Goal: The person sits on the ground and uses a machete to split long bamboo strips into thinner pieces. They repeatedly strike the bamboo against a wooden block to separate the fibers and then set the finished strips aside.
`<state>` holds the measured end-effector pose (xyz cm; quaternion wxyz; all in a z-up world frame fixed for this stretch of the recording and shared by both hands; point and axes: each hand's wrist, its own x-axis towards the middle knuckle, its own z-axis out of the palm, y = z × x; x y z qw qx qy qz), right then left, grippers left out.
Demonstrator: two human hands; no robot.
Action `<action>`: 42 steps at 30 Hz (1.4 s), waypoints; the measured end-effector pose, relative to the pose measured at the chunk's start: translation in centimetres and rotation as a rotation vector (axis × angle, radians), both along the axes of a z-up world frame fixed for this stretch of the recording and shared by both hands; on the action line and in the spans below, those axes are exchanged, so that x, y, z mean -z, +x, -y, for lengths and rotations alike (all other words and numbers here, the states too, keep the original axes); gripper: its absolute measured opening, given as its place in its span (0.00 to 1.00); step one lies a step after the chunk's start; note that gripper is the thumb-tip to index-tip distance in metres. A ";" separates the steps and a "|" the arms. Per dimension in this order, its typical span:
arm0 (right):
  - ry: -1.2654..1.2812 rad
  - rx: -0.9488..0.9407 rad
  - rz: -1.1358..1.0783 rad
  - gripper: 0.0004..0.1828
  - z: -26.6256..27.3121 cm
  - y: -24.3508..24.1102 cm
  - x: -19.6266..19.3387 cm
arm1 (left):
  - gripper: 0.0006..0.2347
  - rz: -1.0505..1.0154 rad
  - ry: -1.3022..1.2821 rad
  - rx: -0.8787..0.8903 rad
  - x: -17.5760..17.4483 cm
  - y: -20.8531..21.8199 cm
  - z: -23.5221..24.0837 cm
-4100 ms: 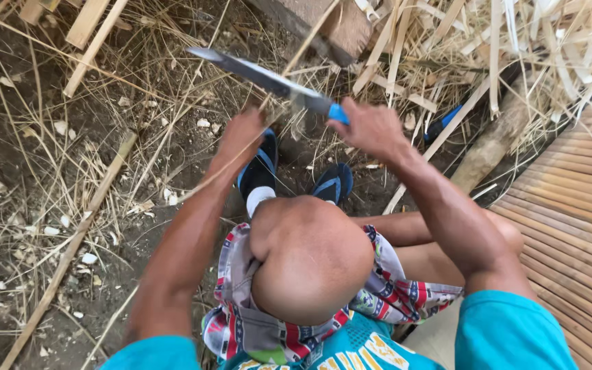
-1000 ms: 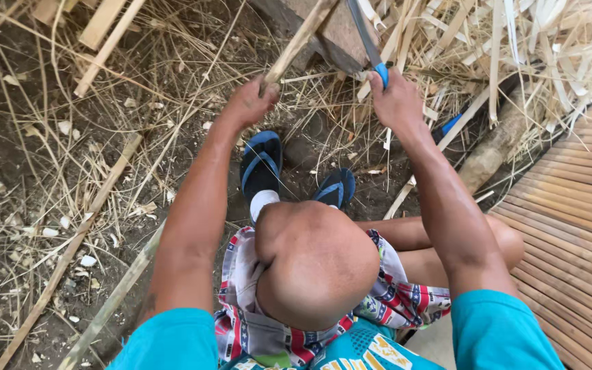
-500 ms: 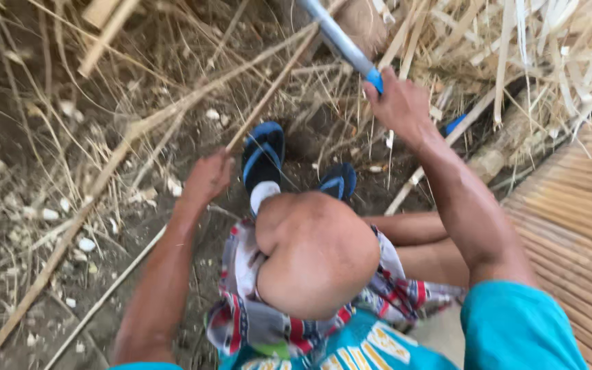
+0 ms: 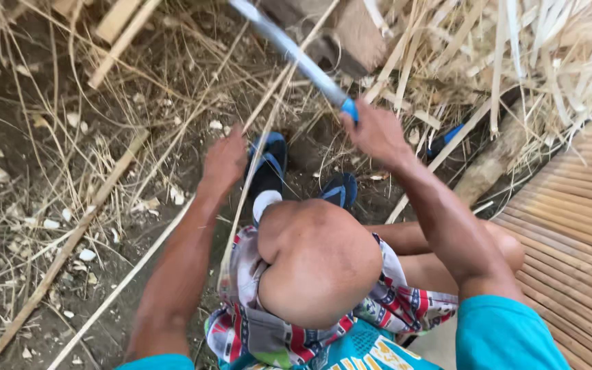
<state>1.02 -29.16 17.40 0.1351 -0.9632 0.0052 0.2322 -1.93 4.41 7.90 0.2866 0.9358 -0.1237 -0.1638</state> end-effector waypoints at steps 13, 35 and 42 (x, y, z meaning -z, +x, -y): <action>-0.060 0.127 0.188 0.26 5.8 3.6 -0.6 | 0.14 -0.243 -0.009 -0.167 3.6 -7.7 -7.8; -0.043 0.128 -0.050 0.27 0.2 -0.1 -0.7 | 0.17 -0.482 0.026 -0.249 0.8 -3.0 -4.3; -0.076 0.001 -0.208 0.30 -3.0 -2.3 0.6 | 0.13 -0.269 0.027 -0.143 0.5 -3.9 -4.6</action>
